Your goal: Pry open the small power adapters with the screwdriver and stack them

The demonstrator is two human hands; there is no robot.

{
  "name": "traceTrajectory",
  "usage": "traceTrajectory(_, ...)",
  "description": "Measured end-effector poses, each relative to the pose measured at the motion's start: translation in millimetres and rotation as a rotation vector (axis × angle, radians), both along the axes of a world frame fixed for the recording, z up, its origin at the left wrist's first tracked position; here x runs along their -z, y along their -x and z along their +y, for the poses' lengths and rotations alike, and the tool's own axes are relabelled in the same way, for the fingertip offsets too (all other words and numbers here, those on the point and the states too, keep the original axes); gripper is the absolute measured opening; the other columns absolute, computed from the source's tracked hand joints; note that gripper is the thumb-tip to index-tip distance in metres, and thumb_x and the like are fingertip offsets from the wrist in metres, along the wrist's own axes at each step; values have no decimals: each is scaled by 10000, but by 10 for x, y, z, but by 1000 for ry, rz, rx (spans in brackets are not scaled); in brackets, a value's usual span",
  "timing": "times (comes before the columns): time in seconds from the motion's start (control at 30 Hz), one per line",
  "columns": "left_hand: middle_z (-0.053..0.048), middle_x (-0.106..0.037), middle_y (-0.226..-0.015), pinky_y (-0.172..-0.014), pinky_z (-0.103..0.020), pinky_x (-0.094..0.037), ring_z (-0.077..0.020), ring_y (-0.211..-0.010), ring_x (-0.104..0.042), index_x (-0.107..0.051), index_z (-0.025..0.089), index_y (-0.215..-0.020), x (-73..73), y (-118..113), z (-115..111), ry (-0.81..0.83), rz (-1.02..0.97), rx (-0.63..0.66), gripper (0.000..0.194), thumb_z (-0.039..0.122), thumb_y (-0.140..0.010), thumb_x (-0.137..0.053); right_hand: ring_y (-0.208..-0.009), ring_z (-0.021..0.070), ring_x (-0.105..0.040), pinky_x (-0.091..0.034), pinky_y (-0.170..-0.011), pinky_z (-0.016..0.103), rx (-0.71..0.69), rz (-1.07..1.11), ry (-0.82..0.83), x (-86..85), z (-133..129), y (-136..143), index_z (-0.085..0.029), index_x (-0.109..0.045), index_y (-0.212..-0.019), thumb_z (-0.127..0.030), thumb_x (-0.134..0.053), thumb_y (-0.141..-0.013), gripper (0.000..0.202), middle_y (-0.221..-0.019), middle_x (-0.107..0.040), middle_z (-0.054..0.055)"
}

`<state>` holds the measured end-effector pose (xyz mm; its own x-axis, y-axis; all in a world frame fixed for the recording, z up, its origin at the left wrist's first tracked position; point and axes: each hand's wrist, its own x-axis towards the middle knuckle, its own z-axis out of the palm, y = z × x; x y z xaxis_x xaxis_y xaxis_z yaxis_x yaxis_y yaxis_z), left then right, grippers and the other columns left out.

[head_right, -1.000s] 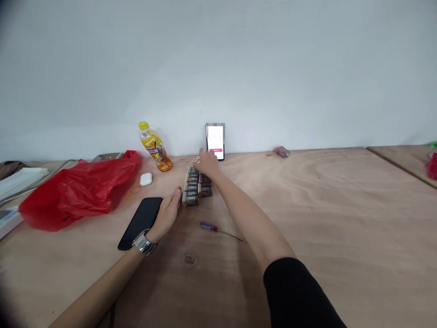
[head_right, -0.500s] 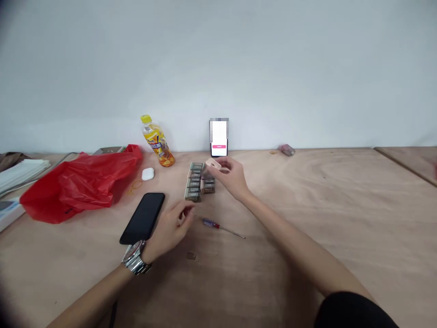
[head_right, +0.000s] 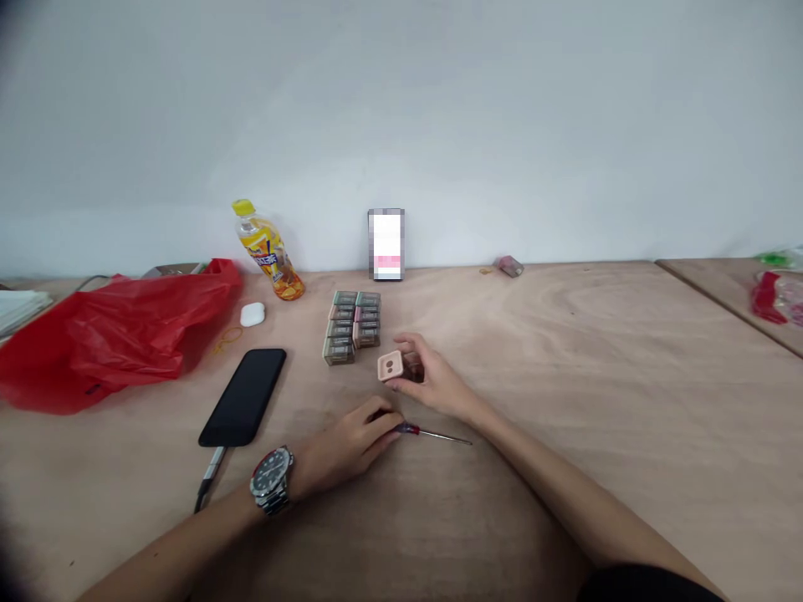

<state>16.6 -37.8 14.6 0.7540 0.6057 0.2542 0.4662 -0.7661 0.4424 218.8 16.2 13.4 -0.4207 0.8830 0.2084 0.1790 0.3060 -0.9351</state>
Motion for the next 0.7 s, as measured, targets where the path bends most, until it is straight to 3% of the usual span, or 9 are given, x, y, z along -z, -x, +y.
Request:
traceTrajectory(0.07, -70, -587, -955, -792, -297, -517, -166, -859, -579, -556, 172, -927, 14, 10, 13, -26, -70, -90, 155, 247, -977, -431, -969, 186, -656, -522, -887, 375, -54, -35, -24, 10, 16, 31, -242, -404, -1272, -236, -723, -773, 592, -1094, -631, 63)
traceTrajectory(0.17, -57, -564, -872, -763, -311, -507, -172, -819, -566, -519, 180, -876, 24, 75, 86, -58, -225, -364, 146, 276, -967, -457, -982, 201, -657, -523, -881, 382, -73, -90, -53, 25, 30, 55, -237, -432, -1262, -176, -721, -743, 597, -1123, -648, 71)
traceTrajectory(0.23, -81, -572, -987, -813, -330, -511, -188, -907, -575, -514, 171, -1013, 25, 125, 154, -20, -291, -482, 175, 329, -938, -534, -974, 203, -652, -526, -858, 372, -57, -137, -94, 25, 25, 62, -224, -488, -1211, -147, -705, -732, 531, -1119, -650, 67)
traceTrajectory(0.27, -101, -567, -1085, -828, -340, -515, -195, -942, -578, -488, 171, -1140, 25, 147, 187, 16, -299, -509, 302, 360, -919, -570, -970, 204, -647, -525, -849, 367, -49, -163, -121, 21, 20, 65, -218, -518, -1181, -142, -698, -730, 491, -1111, -651, 63)
traceTrajectory(0.37, -114, -551, -1240, -918, -392, -500, -226, -1078, -567, -422, 215, -1322, 37, 194, 256, 125, -253, -409, 482, 399, -908, -588, -954, 205, -638, -521, -833, 363, -49, -216, -200, -1, -1, 75, -208, -571, -1144, -138, -685, -737, 428, -1086, -659, 54)
traceTrajectory(0.43, -108, -579, -1224, -944, -410, -489, -235, -1102, -566, -458, 219, -1310, 53, 214, 277, 157, -237, -362, 446, 393, -917, -575, -954, 208, -634, -516, -836, 370, -59, -240, -237, -15, -9, 80, -211, -579, -1163, -146, -684, -752, 429, -1093, -664, 56)
traceTrajectory(0.57, -111, -614, -1197, -937, -410, -488, -245, -1089, -583, -507, 189, -1267, 77, 237, 293, 171, -231, -395, 429, 346, -884, -622, -979, 223, -627, -508, -844, 389, -64, -287, -246, -18, -2, 77, -215, -565, -1232, -207, -699, -791, 461, -1157, -658, 77)
traceTrajectory(0.7, -97, -630, -1163, -907, -378, -488, -233, -1052, -591, -523, 189, -1249, 37, 257, 309, 166, -198, -350, 406, 319, -879, -625, -938, 218, -630, -505, -816, 375, -76, -327, -254, -21, 4, 64, -209, -590, -1214, -219, -702, -802, 427, -1091, -687, 67)
